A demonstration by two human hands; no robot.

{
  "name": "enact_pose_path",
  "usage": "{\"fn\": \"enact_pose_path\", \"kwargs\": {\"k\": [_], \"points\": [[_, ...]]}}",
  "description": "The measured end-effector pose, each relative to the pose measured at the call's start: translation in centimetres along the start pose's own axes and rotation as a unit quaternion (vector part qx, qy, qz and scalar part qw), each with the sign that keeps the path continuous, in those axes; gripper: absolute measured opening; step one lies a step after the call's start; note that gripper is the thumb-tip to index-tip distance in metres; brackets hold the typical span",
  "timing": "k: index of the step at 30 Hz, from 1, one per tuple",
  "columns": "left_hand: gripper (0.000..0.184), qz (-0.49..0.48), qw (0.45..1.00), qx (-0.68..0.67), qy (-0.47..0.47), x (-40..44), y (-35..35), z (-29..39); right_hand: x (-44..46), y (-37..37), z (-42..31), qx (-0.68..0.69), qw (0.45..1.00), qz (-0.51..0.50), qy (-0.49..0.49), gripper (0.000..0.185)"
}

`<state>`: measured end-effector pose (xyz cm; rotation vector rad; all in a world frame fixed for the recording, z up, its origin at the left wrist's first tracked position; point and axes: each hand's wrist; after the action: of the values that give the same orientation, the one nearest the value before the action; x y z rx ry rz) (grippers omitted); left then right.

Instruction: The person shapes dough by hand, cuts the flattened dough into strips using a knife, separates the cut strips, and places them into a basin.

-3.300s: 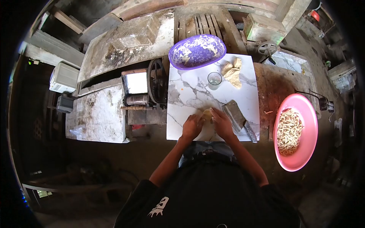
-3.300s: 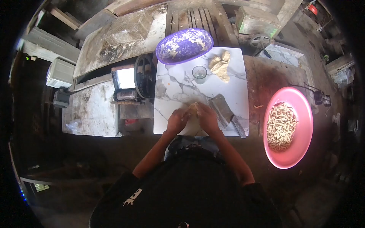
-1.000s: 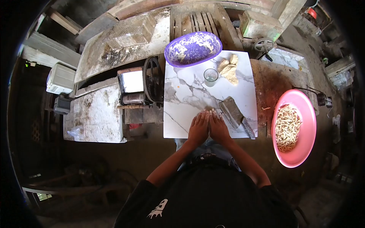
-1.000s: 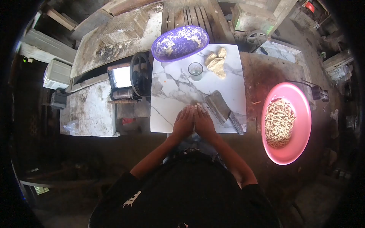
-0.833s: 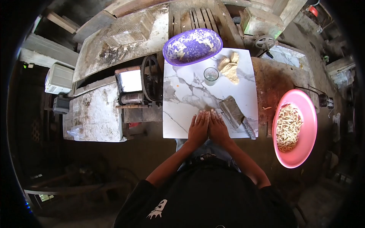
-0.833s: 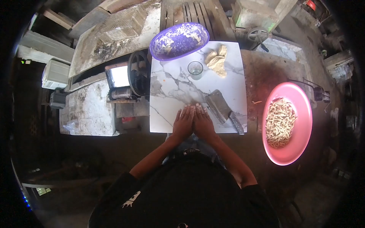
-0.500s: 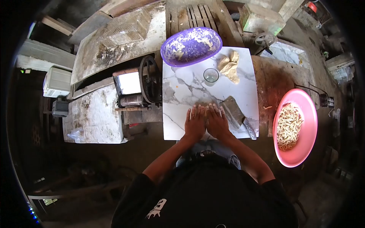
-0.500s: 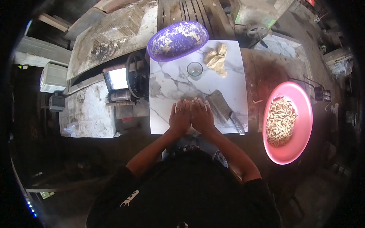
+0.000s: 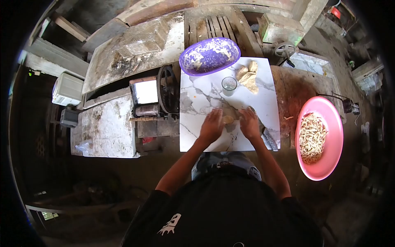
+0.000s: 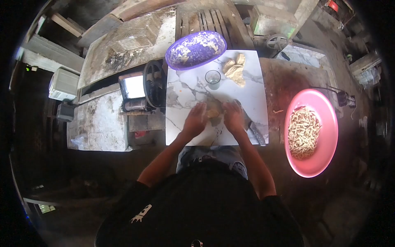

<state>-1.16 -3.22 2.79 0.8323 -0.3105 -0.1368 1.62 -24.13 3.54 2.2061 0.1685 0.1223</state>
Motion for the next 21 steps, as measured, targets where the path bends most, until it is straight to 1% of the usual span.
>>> {"fn": "enact_pose_path", "kwargs": {"k": [1, 2, 3, 5, 6, 7, 9, 10, 13, 15, 16, 18, 19, 21], "points": [[0.062, -0.032, 0.997, 0.064, -0.032, 0.0, -0.7, 0.7, -0.6, 0.4, 0.4, 0.0, 1.0, -0.001, 0.002, 0.035], [0.071, -0.064, 0.988, 0.126, -0.064, -0.1, -1.5, 1.5, -1.4, 0.9, 0.9, 0.012, 0.999, 0.033, -0.021, 0.034], [0.071, -0.063, 0.988, 0.125, -0.065, -0.3, -2.3, 2.3, -2.1, 1.3, 1.3, 0.023, 0.996, 0.069, -0.045, 0.032], [0.086, -0.111, 0.984, 0.14, -0.025, -0.7, -4.0, 3.6, -3.7, 1.5, 2.5, -0.006, 0.994, 0.093, -0.049, 0.031], [0.094, -0.099, 0.982, 0.158, -0.023, -0.6, -4.2, 4.1, -4.2, 1.8, 2.8, -0.033, 0.991, 0.114, -0.053, 0.03], [0.094, -0.101, 0.982, 0.157, -0.028, -0.2, -4.2, 4.3, -4.7, 2.0, 3.2, -0.034, 0.991, 0.118, -0.056, 0.03], [0.097, -0.068, 0.986, 0.152, -0.024, 0.1, -4.3, 4.3, -6.2, 2.3, 3.4, -0.015, 0.992, 0.121, -0.041, 0.03], [0.097, -0.072, 0.986, 0.149, -0.026, 0.2, -4.5, 4.2, -6.9, 2.4, 3.2, -0.016, 0.992, 0.12, -0.046, 0.03], [0.101, -0.052, 0.986, 0.159, -0.024, 1.5, -4.8, 3.3, -6.9, 2.0, 2.5, 0.013, 0.991, 0.126, -0.034, 0.027], [0.102, -0.032, 0.984, 0.17, -0.042, 1.3, -4.9, 3.2, -6.9, 1.8, 2.3, 0.014, 0.991, 0.13, -0.025, 0.031], [0.102, -0.032, 0.984, 0.169, -0.043, 1.0, -4.8, 3.4, -6.7, 2.0, 2.2, 0.013, 0.991, 0.13, -0.025, 0.031], [0.101, -0.066, 0.98, 0.181, -0.041, -0.5, -4.3, 3.9, -6.6, 1.9, 2.0, 0.005, 0.99, 0.143, -0.007, 0.032], [0.101, -0.063, 0.98, 0.183, -0.04, -1.0, -4.1, 4.3, -6.5, 1.9, 1.9, 0.006, 0.99, 0.144, -0.003, 0.032], [0.099, -0.077, 0.982, 0.171, -0.006, -2.4, -4.1, 5.5, -6.7, 2.0, 1.8, 0.002, 0.99, 0.142, -0.007, 0.031]]}}
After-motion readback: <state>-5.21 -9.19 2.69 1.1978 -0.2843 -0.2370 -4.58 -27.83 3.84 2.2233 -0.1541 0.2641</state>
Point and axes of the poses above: each hand's wrist, its own x-axis towards the middle knuckle, its own y-axis out of the back of the hand, z = x × y, and after that the axes turned 5 degrees about -y, right-handed
